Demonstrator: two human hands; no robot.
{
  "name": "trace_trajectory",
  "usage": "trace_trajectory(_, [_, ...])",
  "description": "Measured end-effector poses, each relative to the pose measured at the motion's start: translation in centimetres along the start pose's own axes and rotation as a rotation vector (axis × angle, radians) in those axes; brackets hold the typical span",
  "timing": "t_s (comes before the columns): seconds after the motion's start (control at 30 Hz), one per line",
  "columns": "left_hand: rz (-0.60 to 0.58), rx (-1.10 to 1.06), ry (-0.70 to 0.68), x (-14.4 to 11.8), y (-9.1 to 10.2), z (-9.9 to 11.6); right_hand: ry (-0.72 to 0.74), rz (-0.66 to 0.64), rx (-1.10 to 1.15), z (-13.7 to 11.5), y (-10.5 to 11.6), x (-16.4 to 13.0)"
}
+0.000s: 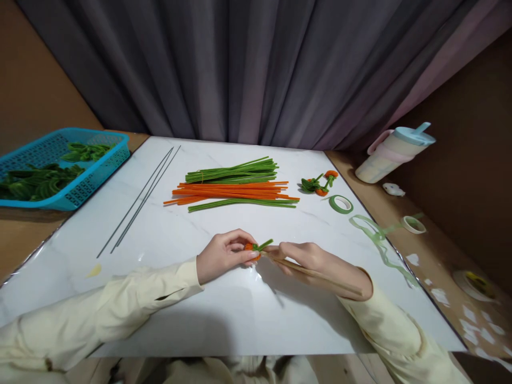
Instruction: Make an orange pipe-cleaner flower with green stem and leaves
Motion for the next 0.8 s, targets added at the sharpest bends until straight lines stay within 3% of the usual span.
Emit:
trace_trajectory(0.3, [0.032, -0.038, -0.037, 0.0, 0.1, -0.3, 0.002, 0.191, -0.117, -1.0, -1.1, 0.5])
trace_trajectory(0.57, [0.038, -0.019, -0.049, 0.1, 0.2, -0.2, -0.180, 0.093, 0.112, -0.8, -0.1, 0.4])
trace_trajectory(0.8, [0.034, 0.002, -0.052, -0.1, 0.1, 0.0, -0.168, 0.060, 0.152, -0.9, 0.6, 0.3])
Point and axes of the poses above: each hand's wrist, its own x-axis towards the middle knuckle, its own y-axis out of the back of the hand, z = x × y, the point moved 1 cm from there along x, towards the middle knuckle, and after that the axes turned 2 degrees about z, right-handed, at the moved point
